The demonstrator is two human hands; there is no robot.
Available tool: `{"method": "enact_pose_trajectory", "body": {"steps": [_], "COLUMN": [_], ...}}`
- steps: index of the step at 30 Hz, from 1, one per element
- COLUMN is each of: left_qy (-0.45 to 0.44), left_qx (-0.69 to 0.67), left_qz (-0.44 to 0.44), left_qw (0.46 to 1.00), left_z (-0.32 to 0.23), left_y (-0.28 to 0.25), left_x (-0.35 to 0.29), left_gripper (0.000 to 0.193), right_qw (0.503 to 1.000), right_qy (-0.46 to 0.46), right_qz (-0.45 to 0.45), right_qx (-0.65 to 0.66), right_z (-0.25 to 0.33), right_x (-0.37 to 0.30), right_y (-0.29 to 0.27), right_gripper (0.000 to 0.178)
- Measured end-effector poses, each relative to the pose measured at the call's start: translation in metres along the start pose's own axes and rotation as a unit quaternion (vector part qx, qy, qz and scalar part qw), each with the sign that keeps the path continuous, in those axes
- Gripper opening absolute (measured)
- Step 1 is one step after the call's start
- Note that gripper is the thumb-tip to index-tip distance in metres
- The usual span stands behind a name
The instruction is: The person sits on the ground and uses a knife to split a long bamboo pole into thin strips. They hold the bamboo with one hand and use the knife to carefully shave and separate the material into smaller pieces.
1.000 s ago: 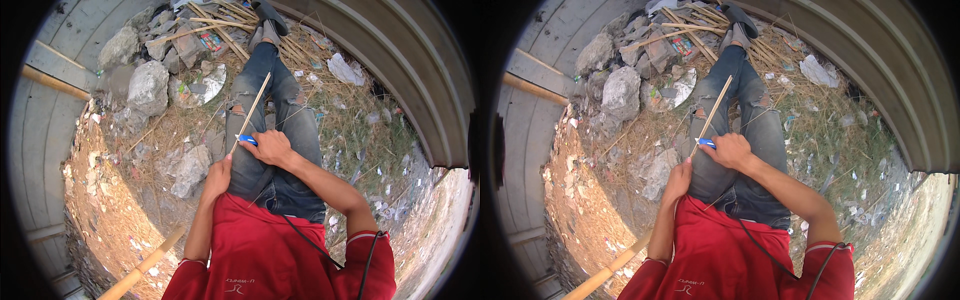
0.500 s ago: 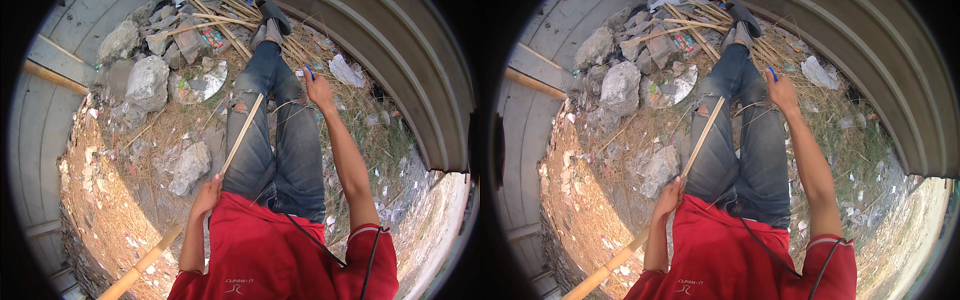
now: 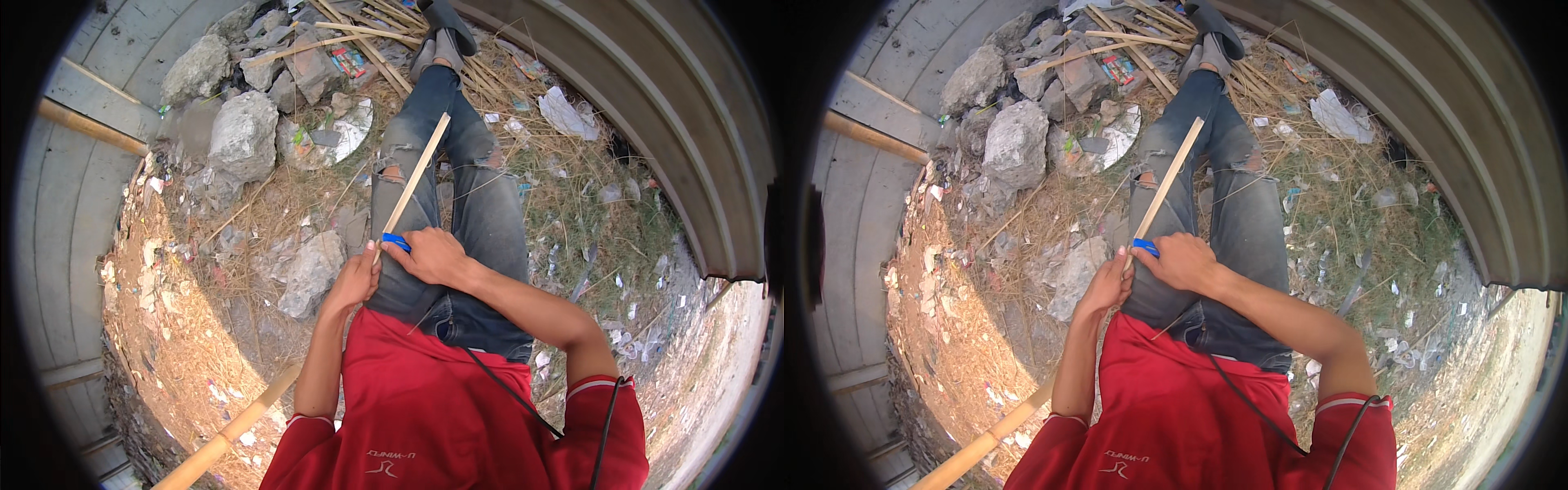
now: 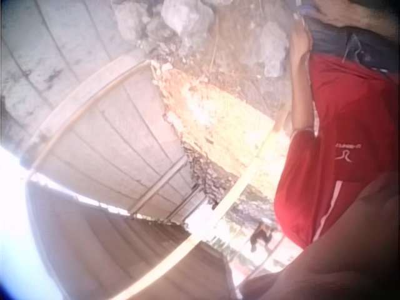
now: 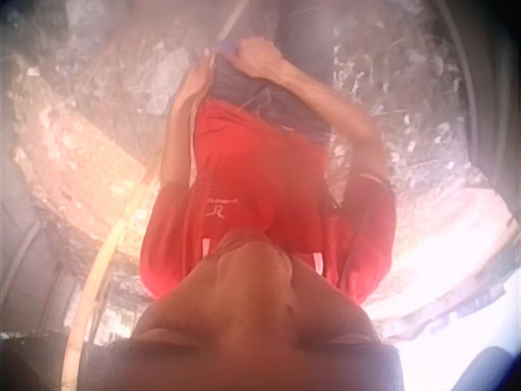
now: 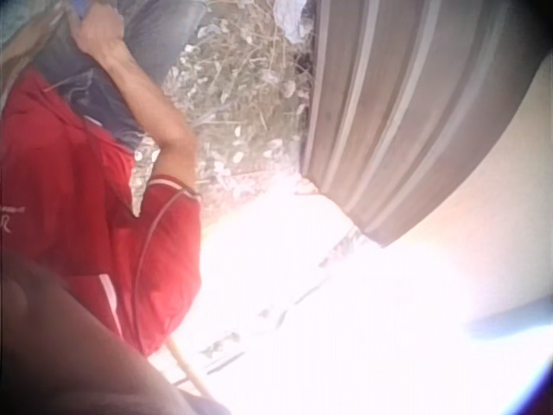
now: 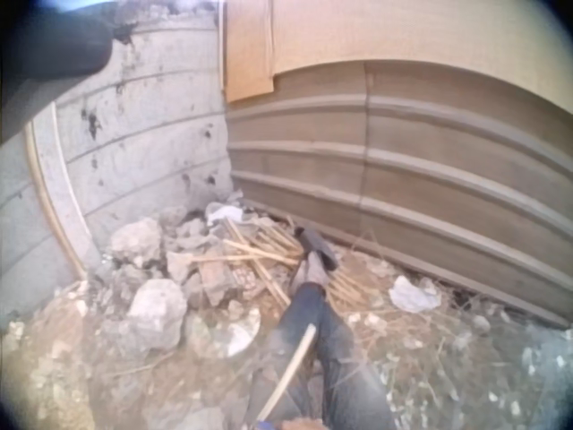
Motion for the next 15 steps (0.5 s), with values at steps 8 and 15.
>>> {"method": "enact_pose_trajectory", "body": {"steps": [8,15], "left_qy": [0.004,-0.062], "left_qx": [0.028,0.081], "left_qz": [-0.03,-0.023], "left_qw": [0.999,0.994], "left_z": [0.015,0.071], "left_y": [-0.017,-0.056], "left_x": [-0.013,-0.066], "left_gripper": [0.063,0.062], "right_qw": [0.99,0.933], "right_qy": [-0.039,0.225], "right_qz": [-0.091,-0.251], "right_qx": [-0.101,-0.124], "right_z": [-0.035,-0.244], "right_x": [0.044,0.104], "right_y": [-0.038,-0.177], "right_gripper": [0.062,0.079]}}
Point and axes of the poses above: each hand's wrist, its own x-axis towards the middle knuckle, its own y-axis out of the palm, z = x × y, the point moved 10 cm from there along x, towards the middle knuckle, and after that the axes turned 13 degrees about -z, right-handed, at the moved point
